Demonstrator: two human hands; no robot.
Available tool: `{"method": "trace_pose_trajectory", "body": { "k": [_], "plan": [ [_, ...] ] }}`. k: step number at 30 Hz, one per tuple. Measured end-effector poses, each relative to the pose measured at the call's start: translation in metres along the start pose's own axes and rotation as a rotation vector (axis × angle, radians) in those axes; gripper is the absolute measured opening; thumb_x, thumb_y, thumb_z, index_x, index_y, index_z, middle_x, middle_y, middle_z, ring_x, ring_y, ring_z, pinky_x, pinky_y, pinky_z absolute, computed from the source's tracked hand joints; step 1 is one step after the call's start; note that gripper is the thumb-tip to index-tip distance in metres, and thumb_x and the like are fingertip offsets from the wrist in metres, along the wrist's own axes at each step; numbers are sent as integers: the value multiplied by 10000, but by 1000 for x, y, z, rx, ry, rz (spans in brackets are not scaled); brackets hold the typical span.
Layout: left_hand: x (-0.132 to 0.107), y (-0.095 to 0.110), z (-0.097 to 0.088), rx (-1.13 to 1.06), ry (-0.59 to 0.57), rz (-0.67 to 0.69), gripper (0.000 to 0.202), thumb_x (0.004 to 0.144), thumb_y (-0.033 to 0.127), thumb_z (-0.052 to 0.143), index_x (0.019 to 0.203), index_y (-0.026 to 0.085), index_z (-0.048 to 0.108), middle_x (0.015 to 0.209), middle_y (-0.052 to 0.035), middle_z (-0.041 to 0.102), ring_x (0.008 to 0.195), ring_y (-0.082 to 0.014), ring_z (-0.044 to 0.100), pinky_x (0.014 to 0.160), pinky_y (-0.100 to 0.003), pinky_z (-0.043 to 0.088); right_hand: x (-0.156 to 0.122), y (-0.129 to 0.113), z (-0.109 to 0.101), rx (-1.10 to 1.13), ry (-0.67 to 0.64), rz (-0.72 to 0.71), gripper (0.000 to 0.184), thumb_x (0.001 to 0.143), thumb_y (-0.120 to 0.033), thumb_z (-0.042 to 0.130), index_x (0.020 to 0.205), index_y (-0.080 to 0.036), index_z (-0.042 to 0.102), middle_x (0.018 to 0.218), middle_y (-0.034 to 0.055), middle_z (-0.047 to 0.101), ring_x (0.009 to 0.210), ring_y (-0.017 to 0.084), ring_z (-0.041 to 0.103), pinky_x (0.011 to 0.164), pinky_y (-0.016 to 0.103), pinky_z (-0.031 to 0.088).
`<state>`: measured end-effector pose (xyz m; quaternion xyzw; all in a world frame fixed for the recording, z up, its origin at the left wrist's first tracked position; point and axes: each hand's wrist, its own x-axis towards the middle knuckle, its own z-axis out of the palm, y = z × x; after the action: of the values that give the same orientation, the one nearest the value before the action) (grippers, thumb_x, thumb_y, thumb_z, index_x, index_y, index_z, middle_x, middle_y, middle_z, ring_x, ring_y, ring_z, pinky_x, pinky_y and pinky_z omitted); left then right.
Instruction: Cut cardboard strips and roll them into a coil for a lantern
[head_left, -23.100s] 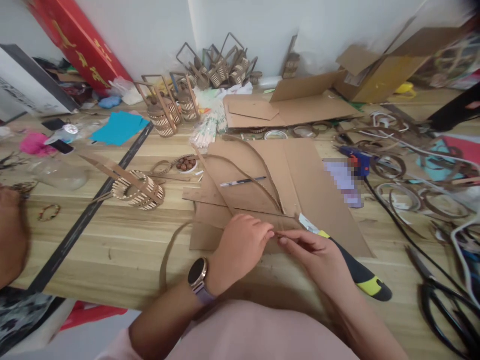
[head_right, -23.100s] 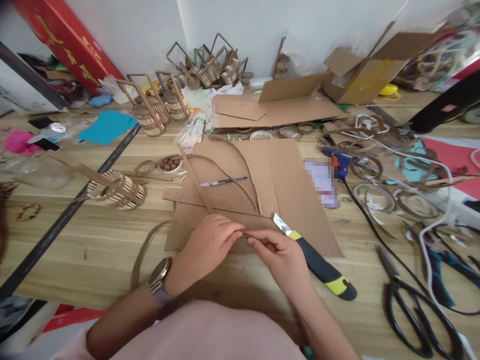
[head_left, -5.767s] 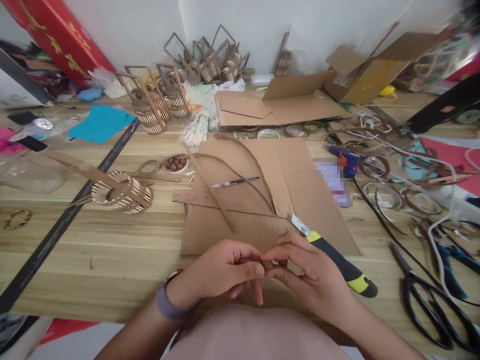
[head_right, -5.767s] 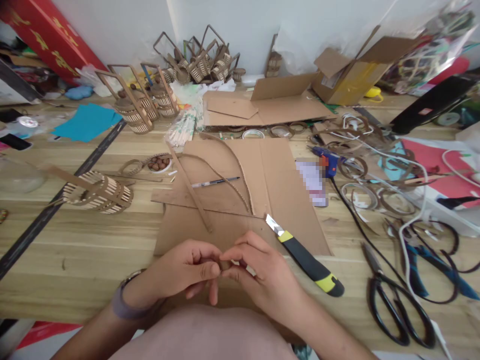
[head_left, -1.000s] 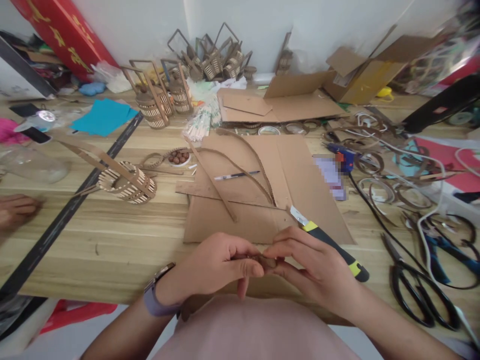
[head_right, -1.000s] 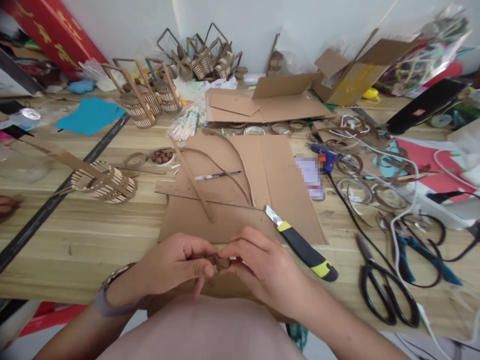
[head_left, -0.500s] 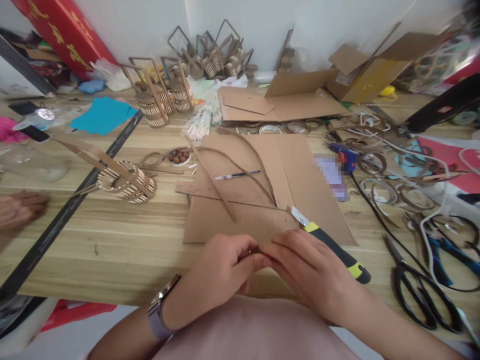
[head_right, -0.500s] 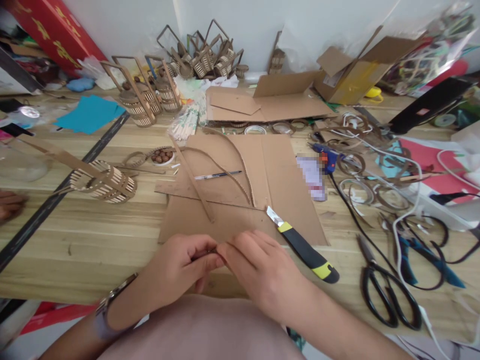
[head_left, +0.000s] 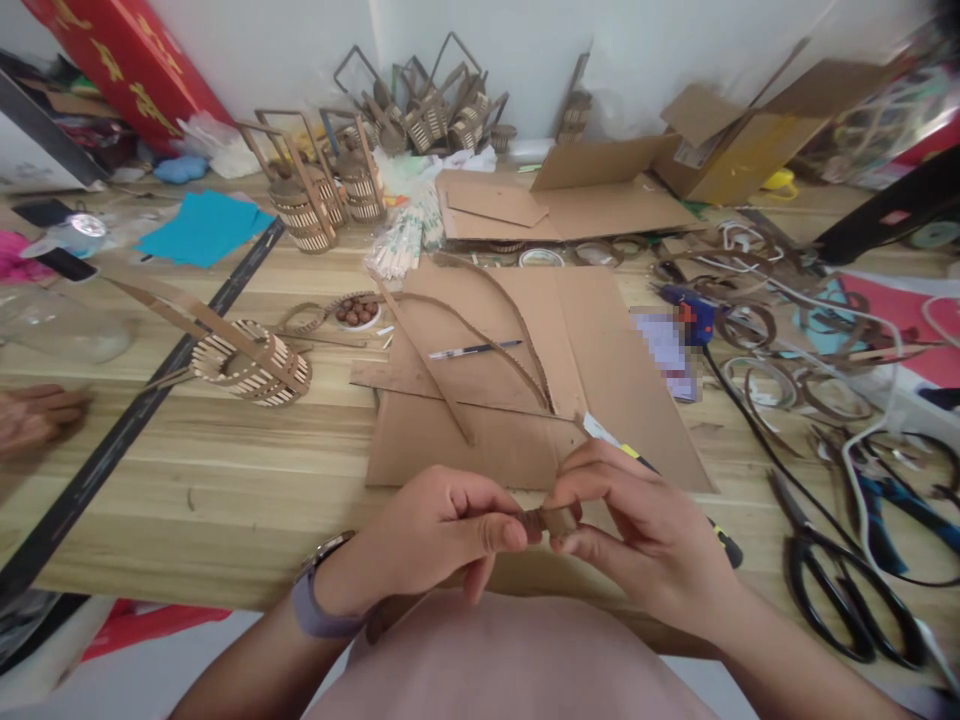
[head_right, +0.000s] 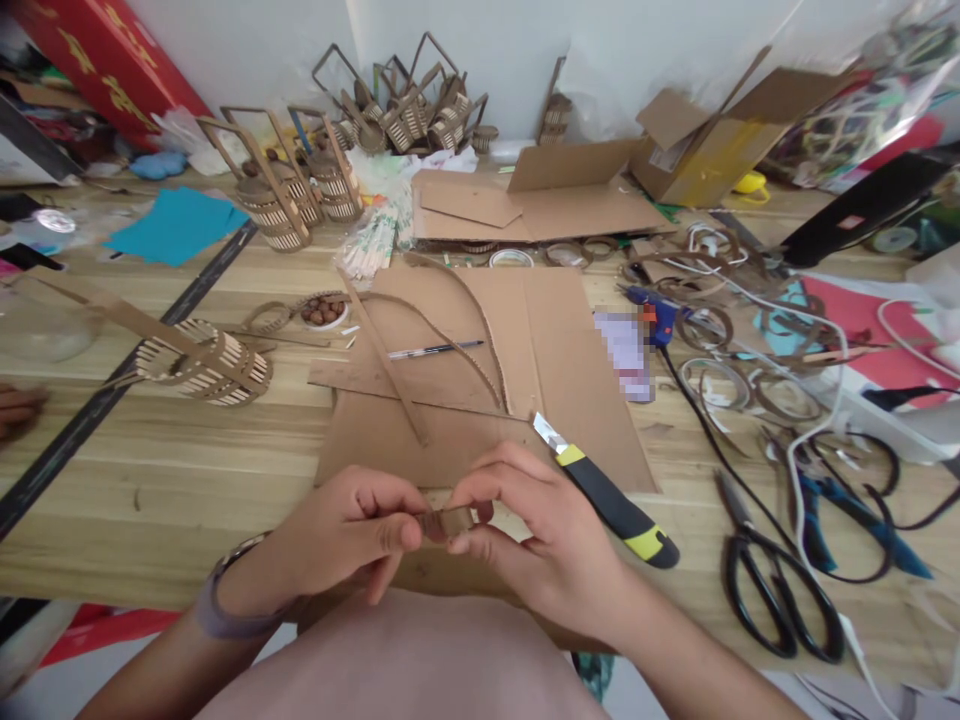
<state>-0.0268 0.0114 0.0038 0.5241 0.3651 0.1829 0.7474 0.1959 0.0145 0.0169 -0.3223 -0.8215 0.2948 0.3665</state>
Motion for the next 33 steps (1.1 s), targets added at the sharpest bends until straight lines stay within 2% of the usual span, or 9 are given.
{"method": "trace_pose_trajectory", "body": {
  "k": [2,6,11,15,20,23,28,31,33],
  "plan": [
    [-2,1,1,43,31,-3,432,882,566,609,877,143,697,470,52,552,413,-80,417,443,-189,262,-1,0,-1,-79,-48,-3,41,949,-225,599,913,-227,618,801,-4,614,726,122,596,636,223,488],
    [-6,9,6,209,148,-17,338,919,460,576,866,152,703,494,53,575,452,-89,451,477,-192,301,-4,-2,-1,-288,-118,-46,118,973,-170,503,990,-205,615,861,24,625,765,151,595,682,267,479],
    [-5,18,17,356,246,-22,323,929,416,556,743,169,649,523,50,574,496,-105,507,513,-209,327,0,-9,5,-579,-203,-138,277,987,-113,380,858,-188,613,773,25,580,674,169,513,643,310,405],
    [2,16,25,526,370,10,335,908,374,574,636,178,554,552,40,543,530,-114,483,517,-237,270,5,-17,12,-776,-189,-260,312,889,-9,365,801,-164,622,701,34,534,623,180,463,597,328,356],
    [7,7,27,572,447,53,346,891,343,569,596,178,496,542,46,477,527,-103,422,501,-243,229,6,-17,14,-806,-167,-297,327,862,0,362,782,-157,637,669,37,528,592,184,453,568,333,369],
    [4,7,24,435,382,56,306,887,320,557,618,182,512,511,57,468,485,-90,418,471,-218,249,4,-12,13,-686,-160,-221,307,931,-56,381,819,-167,645,691,29,550,602,176,486,572,318,418],
    [2,10,12,101,95,27,299,910,435,549,779,170,595,467,66,498,404,-79,420,421,-185,273,2,-4,10,-203,-58,-44,97,983,-217,535,977,-201,631,853,17,615,718,118,611,625,228,509],
    [5,5,5,10,-4,55,417,904,553,552,888,148,646,463,61,521,386,-76,417,423,-179,284,0,-1,8,-98,-15,-24,39,954,-203,592,968,-219,624,828,-1,603,709,110,611,623,210,515],
    [7,2,1,6,-22,42,490,894,612,551,934,139,669,462,58,531,386,-78,430,434,-178,298,-2,1,7,-87,-21,-1,57,931,-176,618,959,-225,627,812,-9,596,703,107,607,625,204,515]
  ]
}}
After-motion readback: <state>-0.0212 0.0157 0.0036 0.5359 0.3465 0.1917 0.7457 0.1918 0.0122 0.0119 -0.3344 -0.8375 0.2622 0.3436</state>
